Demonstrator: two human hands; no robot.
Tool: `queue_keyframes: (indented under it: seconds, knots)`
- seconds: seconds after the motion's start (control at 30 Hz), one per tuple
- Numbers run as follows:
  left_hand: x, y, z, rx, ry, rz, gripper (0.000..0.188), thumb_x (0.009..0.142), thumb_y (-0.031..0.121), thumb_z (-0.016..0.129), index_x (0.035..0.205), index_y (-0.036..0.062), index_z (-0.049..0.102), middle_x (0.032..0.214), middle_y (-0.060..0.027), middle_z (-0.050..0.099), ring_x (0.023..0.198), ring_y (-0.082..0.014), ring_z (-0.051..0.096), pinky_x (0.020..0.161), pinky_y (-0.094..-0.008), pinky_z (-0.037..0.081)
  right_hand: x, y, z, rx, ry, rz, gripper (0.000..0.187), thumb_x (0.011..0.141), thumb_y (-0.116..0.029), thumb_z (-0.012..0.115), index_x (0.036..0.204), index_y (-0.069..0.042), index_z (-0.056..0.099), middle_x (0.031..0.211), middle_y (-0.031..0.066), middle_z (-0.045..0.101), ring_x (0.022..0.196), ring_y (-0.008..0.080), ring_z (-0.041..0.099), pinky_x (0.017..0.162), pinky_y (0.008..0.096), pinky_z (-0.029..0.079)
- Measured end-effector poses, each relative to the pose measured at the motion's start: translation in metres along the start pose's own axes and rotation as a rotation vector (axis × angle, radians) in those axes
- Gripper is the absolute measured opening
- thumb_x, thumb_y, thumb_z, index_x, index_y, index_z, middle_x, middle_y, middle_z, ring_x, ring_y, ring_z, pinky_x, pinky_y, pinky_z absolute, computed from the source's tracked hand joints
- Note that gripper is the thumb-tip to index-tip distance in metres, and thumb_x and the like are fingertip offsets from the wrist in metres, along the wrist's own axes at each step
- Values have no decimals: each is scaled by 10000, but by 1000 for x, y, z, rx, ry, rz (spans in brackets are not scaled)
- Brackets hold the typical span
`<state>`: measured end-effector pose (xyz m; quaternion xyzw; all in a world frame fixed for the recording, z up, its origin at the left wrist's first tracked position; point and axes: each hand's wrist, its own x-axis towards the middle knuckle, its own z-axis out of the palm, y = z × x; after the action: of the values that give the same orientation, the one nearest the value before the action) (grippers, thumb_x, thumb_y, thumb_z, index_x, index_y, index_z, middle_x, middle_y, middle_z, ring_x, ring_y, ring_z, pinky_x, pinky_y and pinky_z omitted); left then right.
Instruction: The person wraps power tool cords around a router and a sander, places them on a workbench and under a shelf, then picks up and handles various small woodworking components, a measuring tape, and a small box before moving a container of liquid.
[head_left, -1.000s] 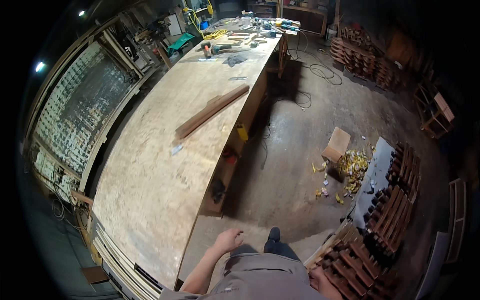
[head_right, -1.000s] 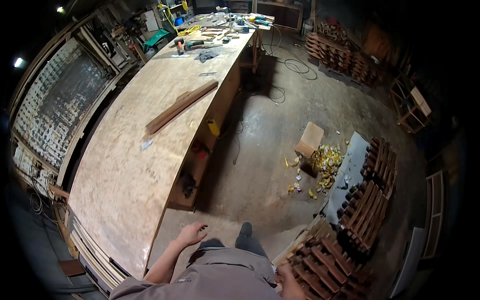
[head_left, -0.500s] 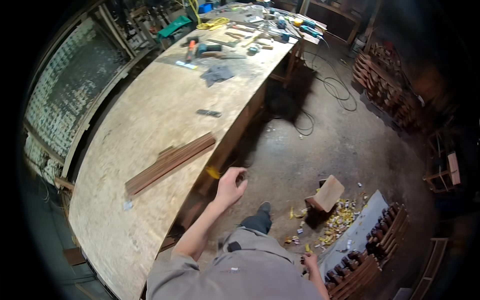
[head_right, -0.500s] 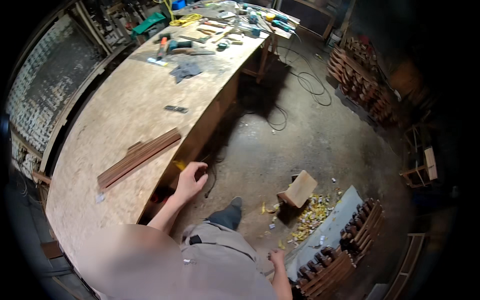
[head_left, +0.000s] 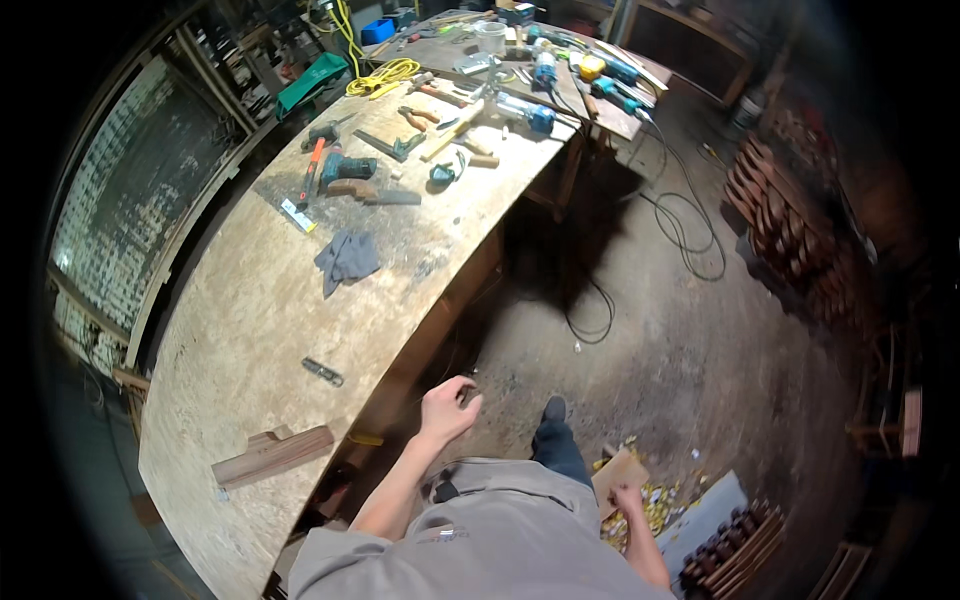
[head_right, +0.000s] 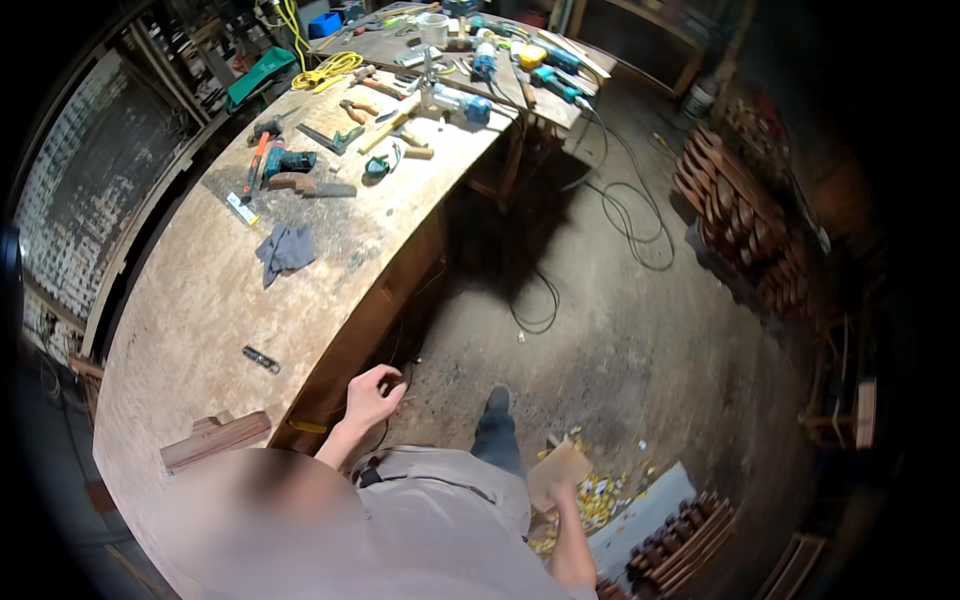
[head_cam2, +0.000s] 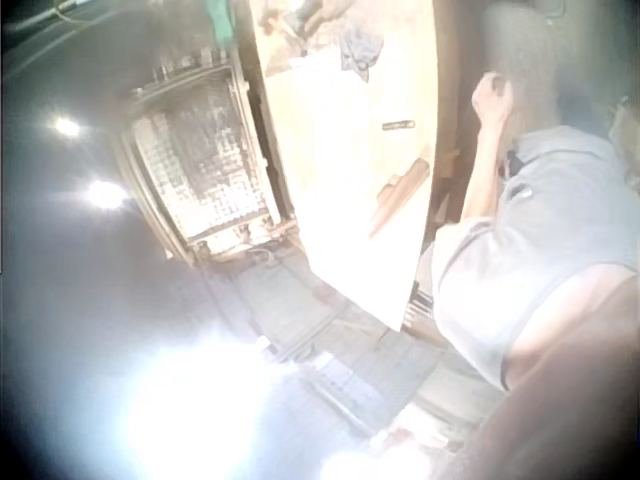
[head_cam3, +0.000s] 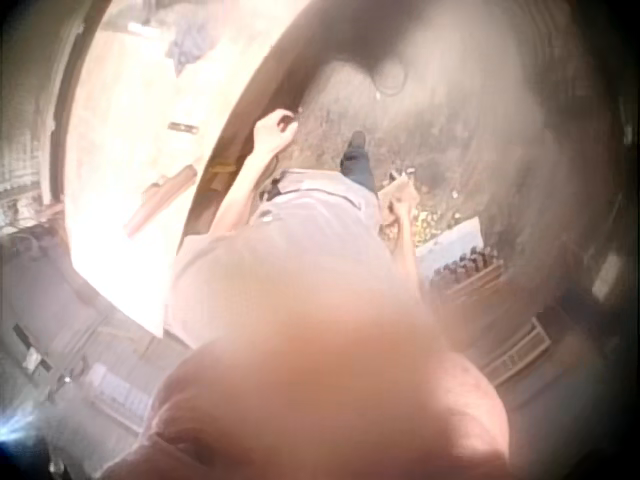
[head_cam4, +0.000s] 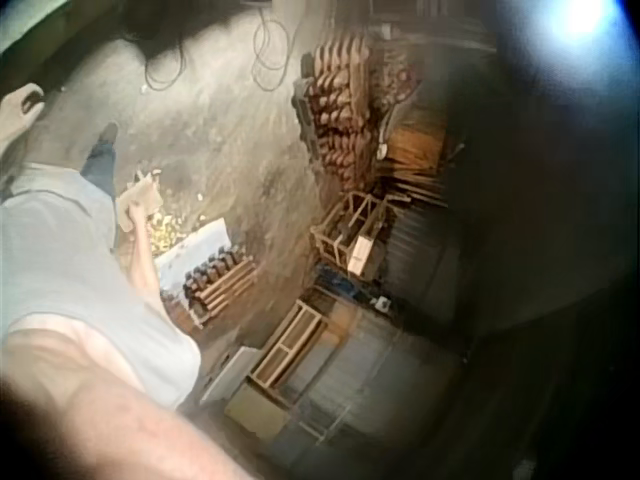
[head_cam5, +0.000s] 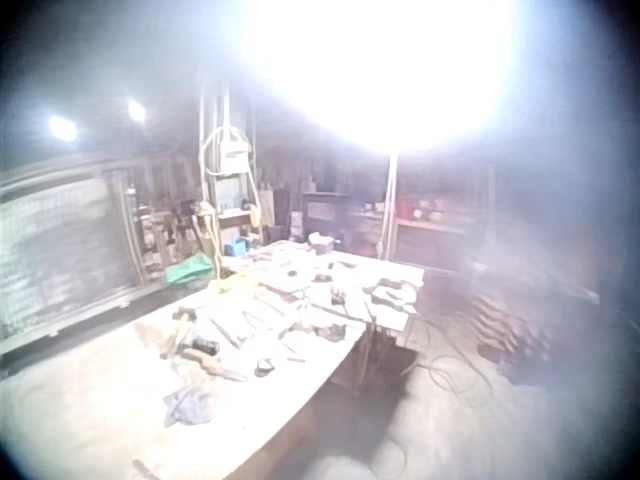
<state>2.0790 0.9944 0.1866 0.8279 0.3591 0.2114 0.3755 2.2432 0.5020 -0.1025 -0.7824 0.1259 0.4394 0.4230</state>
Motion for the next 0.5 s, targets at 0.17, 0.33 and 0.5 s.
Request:
queue_keyframes:
  seconds: [0.17, 0.33, 0.5]
  knots:
    - [64, 31, 5, 52, -52, -216, 267, 730, 149, 721, 969, 59, 643, 665, -65, 547, 588, -199, 552, 589, -320, 473, 73, -398, 75, -658, 43, -740, 416, 687, -318, 728, 950, -6, 649, 890, 168, 684, 803, 297, 661, 715, 390, 523]
    - [149, 51, 41, -104, 48, -343, 246, 739, 67, 724, 969, 25, 648, 682, -20, 538, 567, -75, 488, 559, -228, 438, 116, -697, 173, -758, 32, -1286, 686, 676, -270, 747, 1277, -61, 492, 1291, 173, 488, 1203, 346, 475, 988, 422, 437]
    - [242, 35, 94, -371, 126, -415, 228, 766, 10, 714, 983, 19, 644, 692, 21, 507, 587, -25, 442, 539, -182, 396, 149, -875, 262, -1074, 259, -1426, 871, 620, -298, 819, 1347, -80, 393, 1311, 189, 438, 1194, 353, 456, 977, 449, 392]
